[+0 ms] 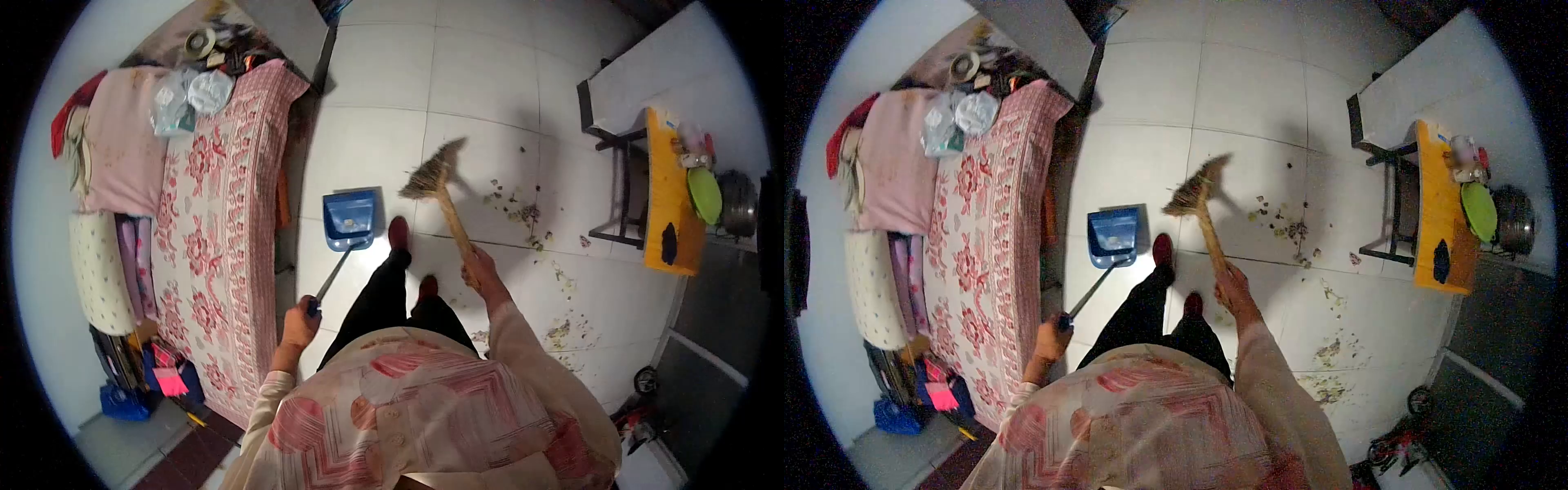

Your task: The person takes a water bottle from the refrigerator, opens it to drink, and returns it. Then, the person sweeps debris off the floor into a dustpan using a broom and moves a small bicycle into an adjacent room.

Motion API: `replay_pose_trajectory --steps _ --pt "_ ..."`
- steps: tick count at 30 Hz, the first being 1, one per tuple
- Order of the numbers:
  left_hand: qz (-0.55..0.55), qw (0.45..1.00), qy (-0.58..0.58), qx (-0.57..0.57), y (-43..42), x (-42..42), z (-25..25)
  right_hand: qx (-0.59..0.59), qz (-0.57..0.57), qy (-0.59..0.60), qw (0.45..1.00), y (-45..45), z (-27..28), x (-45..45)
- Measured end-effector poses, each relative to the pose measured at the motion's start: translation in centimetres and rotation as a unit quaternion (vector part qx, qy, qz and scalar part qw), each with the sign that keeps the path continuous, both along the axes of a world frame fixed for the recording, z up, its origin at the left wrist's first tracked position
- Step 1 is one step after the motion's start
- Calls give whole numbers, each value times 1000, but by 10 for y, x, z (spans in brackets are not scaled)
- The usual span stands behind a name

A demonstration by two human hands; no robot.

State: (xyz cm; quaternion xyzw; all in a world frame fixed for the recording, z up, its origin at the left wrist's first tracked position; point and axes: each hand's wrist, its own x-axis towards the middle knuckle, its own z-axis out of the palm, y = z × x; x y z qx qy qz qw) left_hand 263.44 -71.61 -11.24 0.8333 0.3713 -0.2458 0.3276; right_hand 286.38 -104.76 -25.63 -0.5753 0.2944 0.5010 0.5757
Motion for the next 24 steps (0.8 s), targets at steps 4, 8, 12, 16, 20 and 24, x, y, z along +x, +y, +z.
replay_pose_trajectory --steps 4,8,12,16,20,24 --pt "-156 987 4 -27 41 82 -17 -23 52 -15 998 88 -68 80" --pt "-242 968 53 -49 68 174 -26 -67 12 16 998 62 -79 108" --pt "-337 934 89 -75 81 216 -58 -86 -78 36 993 -40 -59 53" --pt "-439 892 50 -100 85 257 -77 -190 -161 45 967 -94 -20 -23" --pt "-477 873 35 -92 68 310 -79 -206 -349 128 905 -106 5 -48" --pt "-500 863 23 -75 51 355 -87 -156 -484 57 859 -97 -3 -51"
